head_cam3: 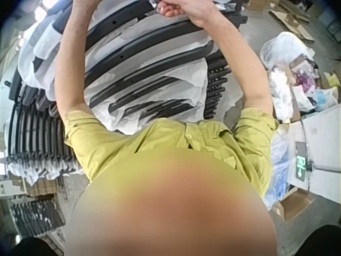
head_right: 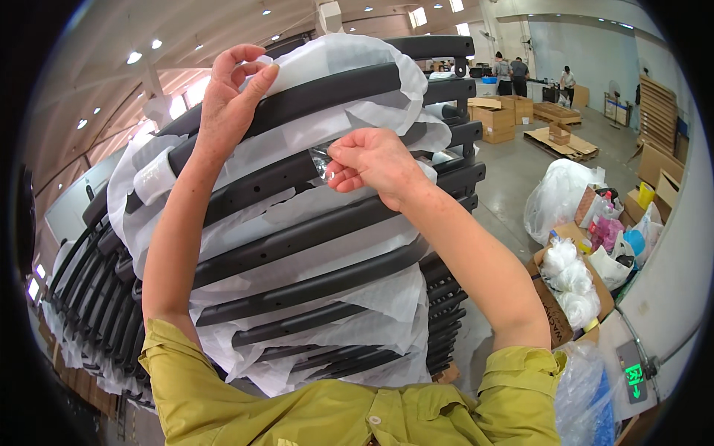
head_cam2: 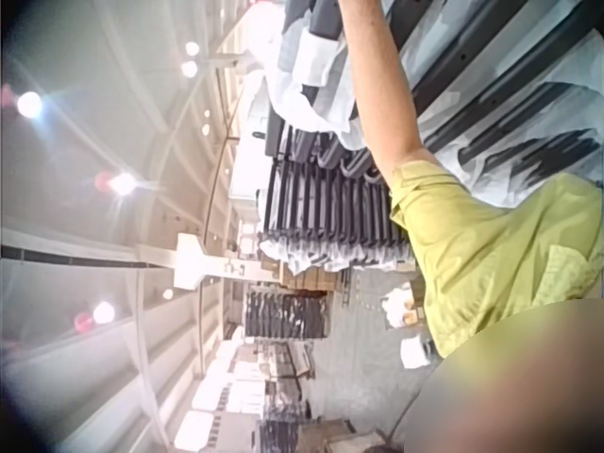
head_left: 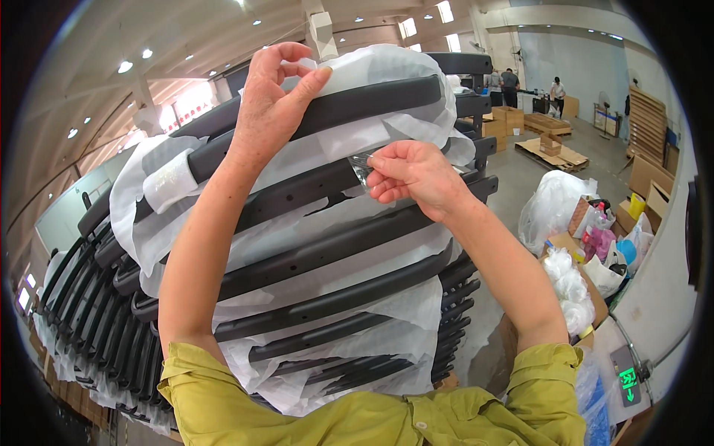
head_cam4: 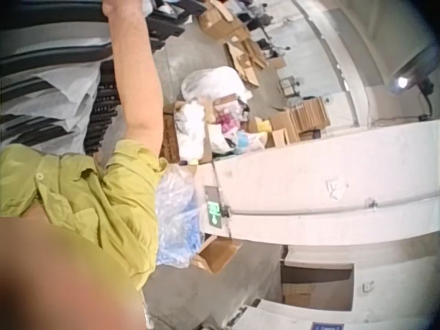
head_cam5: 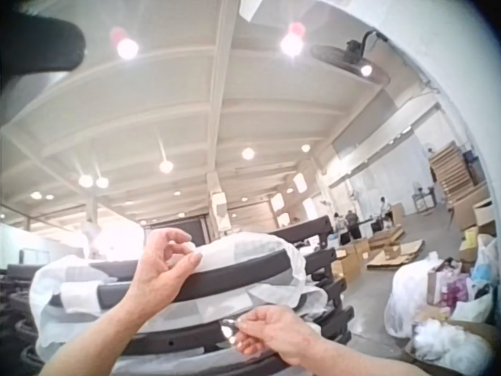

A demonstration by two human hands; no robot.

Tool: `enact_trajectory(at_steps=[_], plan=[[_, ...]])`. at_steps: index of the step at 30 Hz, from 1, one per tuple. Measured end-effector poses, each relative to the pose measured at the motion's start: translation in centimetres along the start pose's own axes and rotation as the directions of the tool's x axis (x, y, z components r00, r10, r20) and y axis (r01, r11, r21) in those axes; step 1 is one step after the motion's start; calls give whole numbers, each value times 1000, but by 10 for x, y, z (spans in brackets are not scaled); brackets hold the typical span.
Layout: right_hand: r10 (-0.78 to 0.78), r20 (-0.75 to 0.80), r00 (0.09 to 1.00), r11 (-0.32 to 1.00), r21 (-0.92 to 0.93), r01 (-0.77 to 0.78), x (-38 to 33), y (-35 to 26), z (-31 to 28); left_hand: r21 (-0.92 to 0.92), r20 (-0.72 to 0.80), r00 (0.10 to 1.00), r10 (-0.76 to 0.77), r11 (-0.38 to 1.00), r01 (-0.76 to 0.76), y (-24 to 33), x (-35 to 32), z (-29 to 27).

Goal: Applying foam padding strips to metal furniture frames for protective packaging.

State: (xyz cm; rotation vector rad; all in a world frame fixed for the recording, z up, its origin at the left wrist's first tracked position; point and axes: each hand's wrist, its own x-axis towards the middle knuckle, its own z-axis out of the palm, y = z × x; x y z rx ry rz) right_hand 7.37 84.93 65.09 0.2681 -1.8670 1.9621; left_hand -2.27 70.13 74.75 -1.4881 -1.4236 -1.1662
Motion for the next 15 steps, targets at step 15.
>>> enact_trajectory(at_steps=[15], plan=[[-21, 9, 1000, 1000, 0, 21, -3, -3, -1, 204, 479, 872, -102, 979, 2, 4, 17, -7]])
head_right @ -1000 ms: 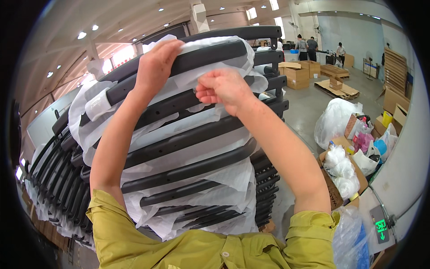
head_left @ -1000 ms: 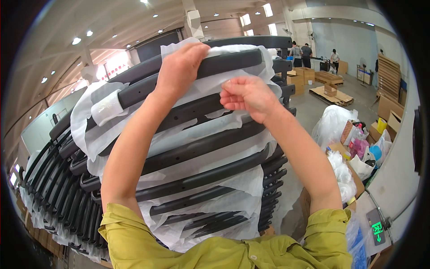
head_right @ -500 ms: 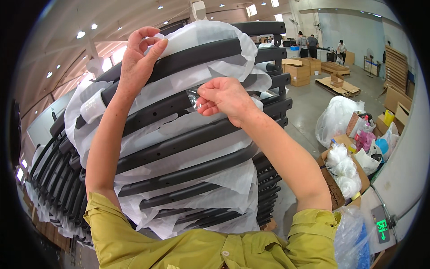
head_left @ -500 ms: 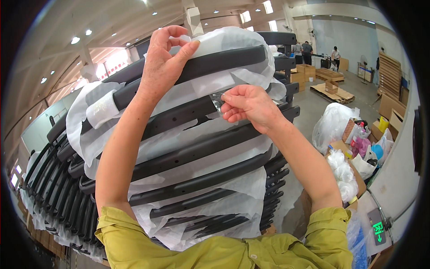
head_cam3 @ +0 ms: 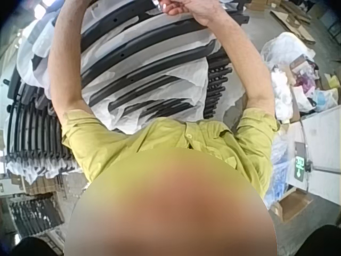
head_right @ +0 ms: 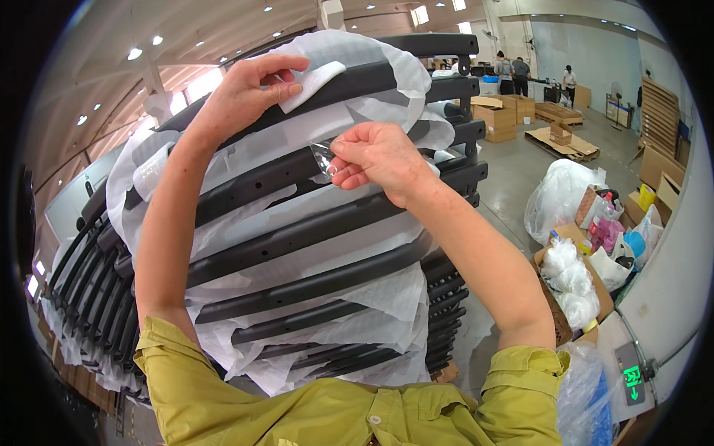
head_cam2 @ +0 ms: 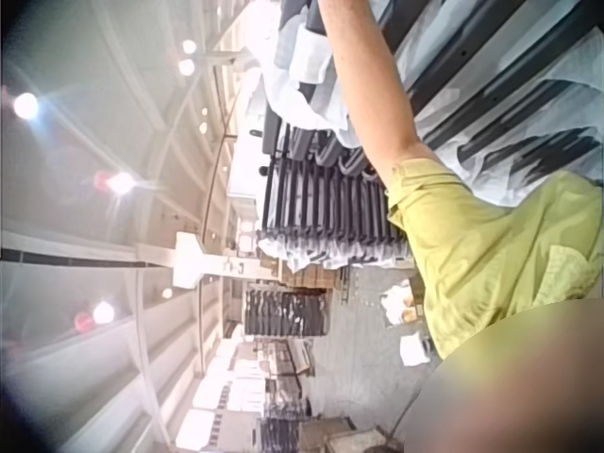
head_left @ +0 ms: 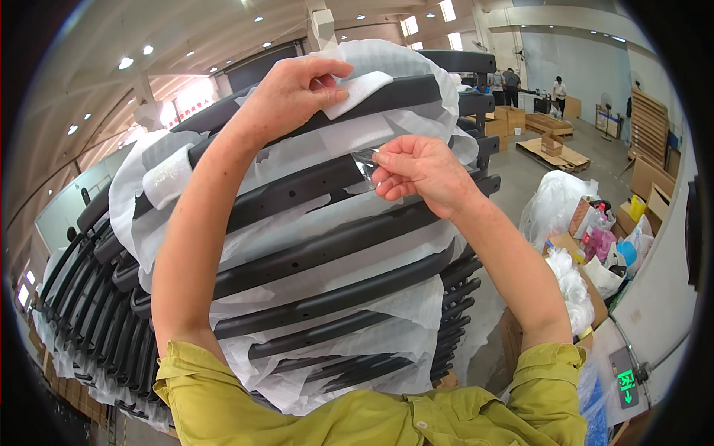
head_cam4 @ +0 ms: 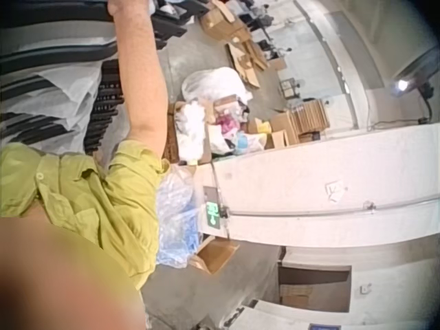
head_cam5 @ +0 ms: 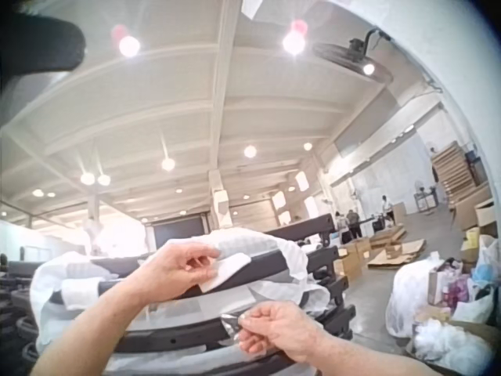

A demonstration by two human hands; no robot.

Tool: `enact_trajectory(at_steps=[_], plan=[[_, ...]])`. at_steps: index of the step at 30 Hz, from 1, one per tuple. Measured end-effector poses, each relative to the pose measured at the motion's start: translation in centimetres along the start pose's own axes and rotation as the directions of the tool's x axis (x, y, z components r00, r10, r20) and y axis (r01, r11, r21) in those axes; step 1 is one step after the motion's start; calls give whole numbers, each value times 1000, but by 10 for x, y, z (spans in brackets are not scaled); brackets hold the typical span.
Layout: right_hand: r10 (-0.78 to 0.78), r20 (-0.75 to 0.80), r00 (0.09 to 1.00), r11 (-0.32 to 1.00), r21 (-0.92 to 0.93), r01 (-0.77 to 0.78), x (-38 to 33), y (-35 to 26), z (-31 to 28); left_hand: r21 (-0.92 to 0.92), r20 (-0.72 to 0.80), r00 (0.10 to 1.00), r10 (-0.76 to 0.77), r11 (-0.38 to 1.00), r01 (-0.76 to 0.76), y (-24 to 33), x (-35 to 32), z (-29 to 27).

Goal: Applying foam padding strips to metal furniture frames for protective packaging.

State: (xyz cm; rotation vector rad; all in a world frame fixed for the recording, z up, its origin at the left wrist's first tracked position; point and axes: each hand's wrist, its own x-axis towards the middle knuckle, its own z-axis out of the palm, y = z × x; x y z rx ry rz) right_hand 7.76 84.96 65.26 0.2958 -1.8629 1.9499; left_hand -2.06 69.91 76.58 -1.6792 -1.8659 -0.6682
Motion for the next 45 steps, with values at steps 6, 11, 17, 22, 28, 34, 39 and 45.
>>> enact_trajectory(at_steps=[6, 11, 17, 22, 28, 34, 39, 45], plan=[[-251, -163, 954, 965, -120, 234, -9, 1, 8, -37, 13, 997, 77, 996, -77, -10, -2, 12], [-409, -208, 888, 906, 23, 423, 10, -37, 22, 200, -51, 979, 197, 963, -183, -8, -10, 17], [-221, -228, 948, 971, 37, 236, 44, -60, 12, 218, 9, 990, 139, 966, -138, 8, -18, 15], [-140, -176, 974, 986, 69, 154, 62, -64, 1, 232, -224, 947, 229, 957, -177, 6, -14, 33], [-67, -110, 992, 990, 114, 80, 58, -75, -1, 109, -442, 896, -47, 988, 106, 6, -11, 48], [-344, -67, 936, 884, -360, 299, 62, -81, -23, 93, -557, 824, -101, 979, 183, 11, 1, 49], [-774, 1, 633, 449, -705, 550, 75, -79, -47, 54, -587, 799, -134, 978, 203, 13, 7, 48], [-720, 561, 407, -169, -712, 682, 54, -57, -17, 125, -597, 794, -110, 966, 228, 5, 6, 45]])
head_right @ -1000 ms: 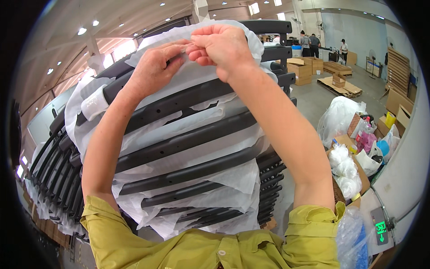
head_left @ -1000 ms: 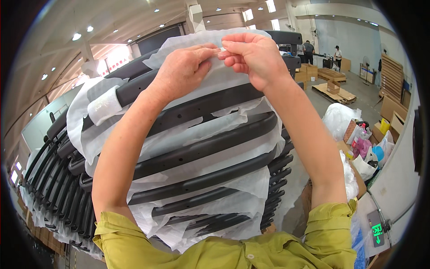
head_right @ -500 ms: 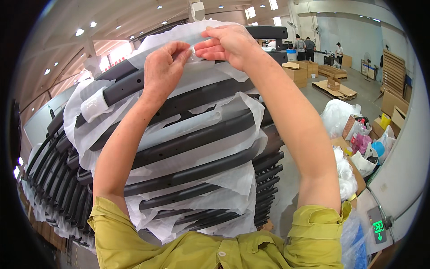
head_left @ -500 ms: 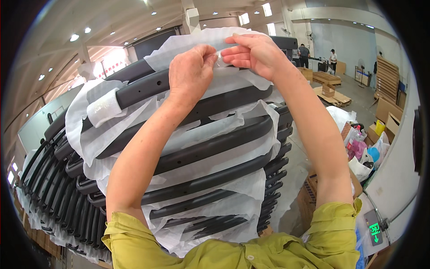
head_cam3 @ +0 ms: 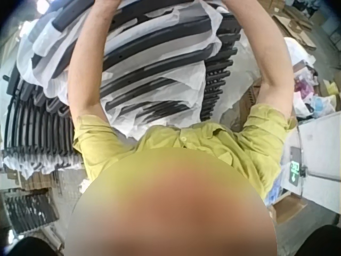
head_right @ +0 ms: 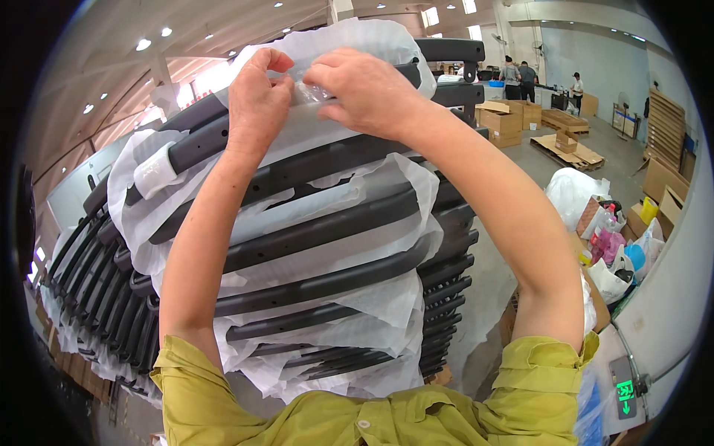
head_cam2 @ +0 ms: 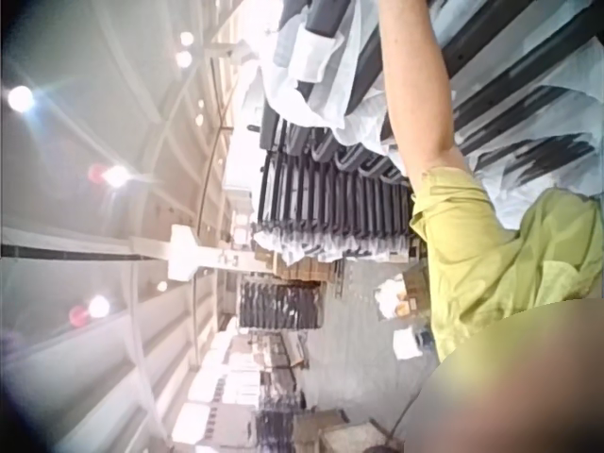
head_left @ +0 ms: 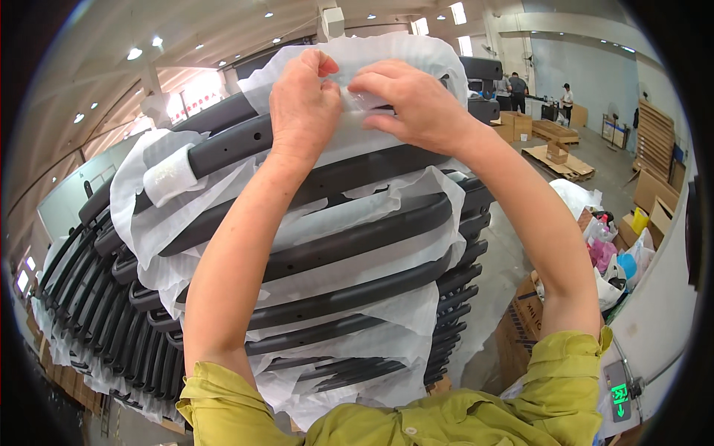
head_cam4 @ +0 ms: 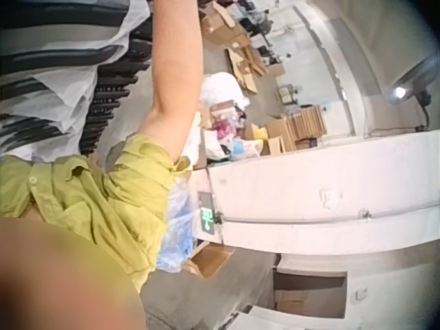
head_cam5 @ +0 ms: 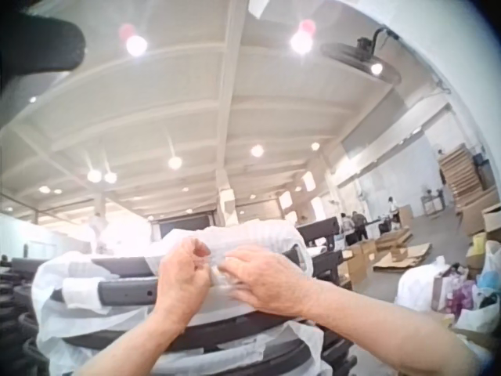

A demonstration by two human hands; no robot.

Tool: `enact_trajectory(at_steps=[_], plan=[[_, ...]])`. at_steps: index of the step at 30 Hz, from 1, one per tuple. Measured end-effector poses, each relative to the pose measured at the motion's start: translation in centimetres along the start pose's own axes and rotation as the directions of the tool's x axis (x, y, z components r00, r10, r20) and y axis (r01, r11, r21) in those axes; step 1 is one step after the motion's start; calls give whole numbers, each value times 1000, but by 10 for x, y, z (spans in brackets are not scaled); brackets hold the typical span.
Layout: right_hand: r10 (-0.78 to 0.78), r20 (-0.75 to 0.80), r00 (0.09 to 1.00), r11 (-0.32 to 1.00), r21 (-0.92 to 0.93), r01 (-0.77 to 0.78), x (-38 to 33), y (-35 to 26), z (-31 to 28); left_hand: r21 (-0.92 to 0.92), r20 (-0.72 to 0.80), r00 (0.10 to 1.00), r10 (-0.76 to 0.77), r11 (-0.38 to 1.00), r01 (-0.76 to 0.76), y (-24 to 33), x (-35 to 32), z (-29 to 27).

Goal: Applying foam padding strips to metal furniture frames for protective packaging.

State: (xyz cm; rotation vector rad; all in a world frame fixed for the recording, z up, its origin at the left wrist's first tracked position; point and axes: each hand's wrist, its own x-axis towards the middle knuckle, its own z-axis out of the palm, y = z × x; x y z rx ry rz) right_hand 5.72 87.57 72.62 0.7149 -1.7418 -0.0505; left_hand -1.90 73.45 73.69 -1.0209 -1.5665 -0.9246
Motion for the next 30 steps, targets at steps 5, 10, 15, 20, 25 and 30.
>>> enact_trajectory(at_steps=[5, 10, 15, 20, 25, 30], plan=[[135, 319, 938, 991, -52, -125, 12, 12, 1, 74, 42, 999, -1, 997, -2, -1, 1, -3], [311, 555, 771, 948, -125, -293, 21, 14, -2, 54, 194, 980, 34, 997, -45, -2, 4, -7], [273, -6, 962, 953, -138, -271, -36, -29, -13, -11, 470, 880, 74, 997, -77, -1, 10, -23], [548, -58, 834, 835, -27, -550, -79, -89, -37, 83, 507, 849, 147, 972, -218, -4, 14, -3], [761, -130, 635, 645, 45, -763, -55, -105, -35, -83, 486, 793, 368, 922, -377, -18, 23, -2], [817, -214, 535, 565, 117, -816, -32, -55, -7, -246, 404, 810, 425, 903, -351, -20, 28, 1]])
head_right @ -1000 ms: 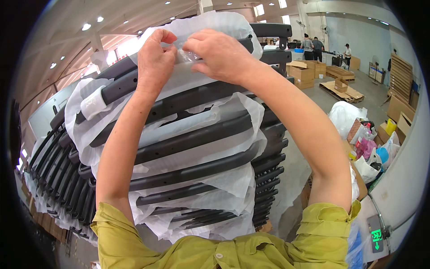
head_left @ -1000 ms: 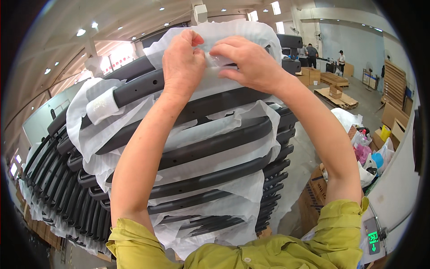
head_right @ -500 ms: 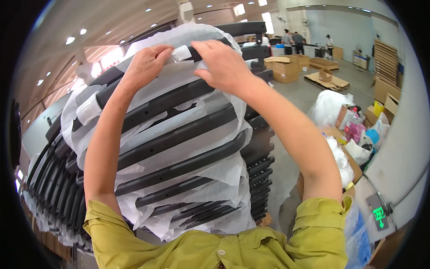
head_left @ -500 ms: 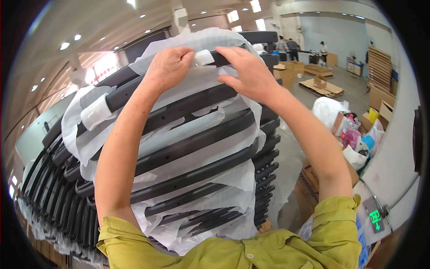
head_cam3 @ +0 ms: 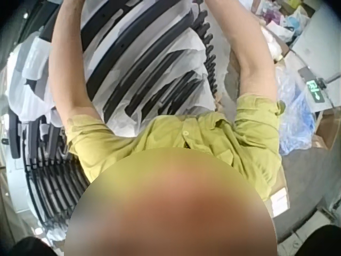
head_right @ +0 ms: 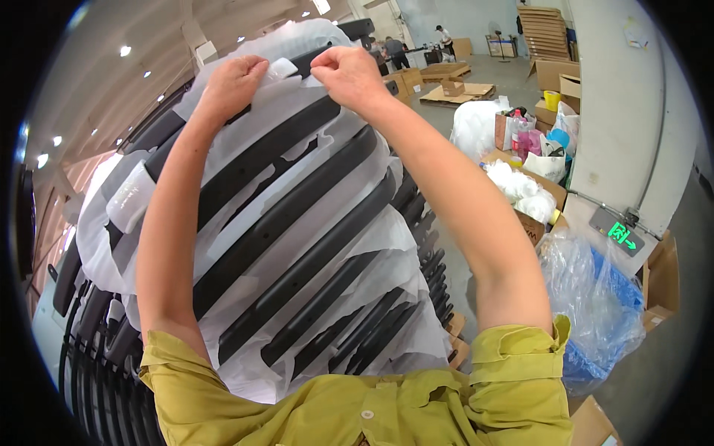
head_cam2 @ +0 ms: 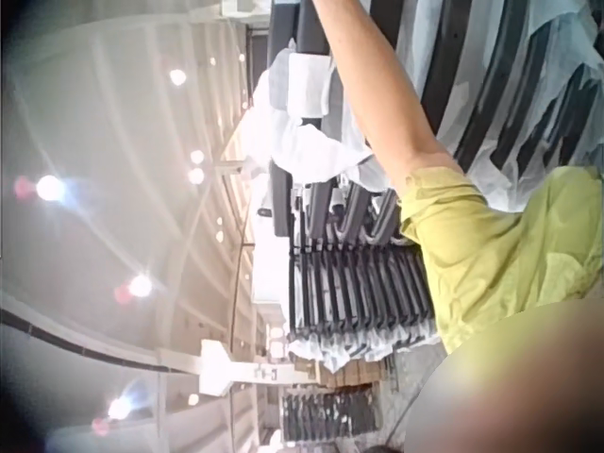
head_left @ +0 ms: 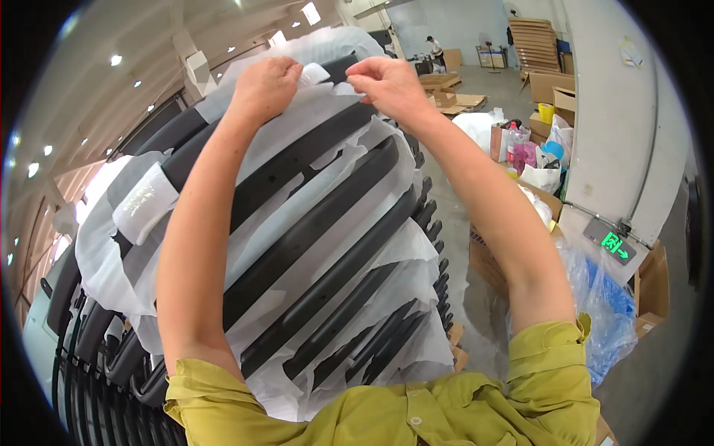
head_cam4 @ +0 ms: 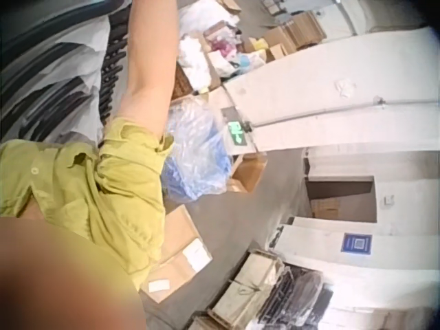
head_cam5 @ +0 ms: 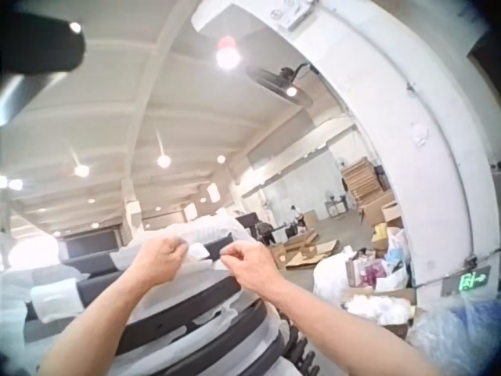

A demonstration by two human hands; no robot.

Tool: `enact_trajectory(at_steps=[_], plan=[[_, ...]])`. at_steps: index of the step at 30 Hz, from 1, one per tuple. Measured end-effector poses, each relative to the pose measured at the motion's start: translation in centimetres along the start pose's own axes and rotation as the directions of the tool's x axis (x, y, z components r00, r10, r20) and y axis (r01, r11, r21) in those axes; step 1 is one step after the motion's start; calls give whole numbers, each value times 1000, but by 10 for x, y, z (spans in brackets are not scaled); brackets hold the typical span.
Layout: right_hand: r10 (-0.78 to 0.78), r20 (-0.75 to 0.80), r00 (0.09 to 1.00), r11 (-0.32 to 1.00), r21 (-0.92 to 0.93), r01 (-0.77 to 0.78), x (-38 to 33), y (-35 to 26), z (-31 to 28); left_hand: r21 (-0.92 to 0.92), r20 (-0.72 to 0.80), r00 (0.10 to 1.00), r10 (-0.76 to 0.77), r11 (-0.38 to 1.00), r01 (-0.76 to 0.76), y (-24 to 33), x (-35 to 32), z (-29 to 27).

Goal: Applying foam padding strips to metal furniture frames for protective packaging.

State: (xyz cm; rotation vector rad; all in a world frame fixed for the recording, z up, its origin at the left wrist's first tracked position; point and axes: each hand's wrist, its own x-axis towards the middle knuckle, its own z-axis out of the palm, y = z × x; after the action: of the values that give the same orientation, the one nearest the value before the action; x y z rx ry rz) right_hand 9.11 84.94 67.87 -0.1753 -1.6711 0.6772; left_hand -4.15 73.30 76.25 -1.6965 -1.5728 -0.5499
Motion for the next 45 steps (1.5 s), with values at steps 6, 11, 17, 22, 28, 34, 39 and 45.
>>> enact_trajectory(at_steps=[6, 11, 17, 22, 28, 34, 39, 45], plan=[[131, 184, 974, 958, 228, -172, 8, -1, 33, 98, 47, 968, -246, 966, 241, 0, 7, 0], [159, 202, 966, 900, 372, -226, 8, 7, 34, 55, 256, 913, -317, 948, 314, 0, 24, -5], [-142, -26, 990, 963, 229, 144, 3, 18, 48, 157, 358, 860, -363, 932, 327, 11, 31, -5], [-308, -109, 945, 934, 153, 322, 22, 18, 41, 205, 245, 944, -222, 963, 174, 26, 17, -1], [-250, 222, 942, 968, 25, 251, 42, 10, 28, 78, 272, 930, -246, 969, 234, 28, 4, -10], [-316, -5, 949, 939, 141, 313, 24, 18, 16, 149, 181, 941, -286, 954, 261, 32, 0, -4], [-87, 114, 990, 948, 313, 47, -77, 31, -19, 39, 138, 977, -160, 987, 156, 2, -6, 4], [337, 326, 883, 936, -12, -352, -259, 84, -52, 468, 239, 950, 202, 833, -295, -40, 48, 15]])
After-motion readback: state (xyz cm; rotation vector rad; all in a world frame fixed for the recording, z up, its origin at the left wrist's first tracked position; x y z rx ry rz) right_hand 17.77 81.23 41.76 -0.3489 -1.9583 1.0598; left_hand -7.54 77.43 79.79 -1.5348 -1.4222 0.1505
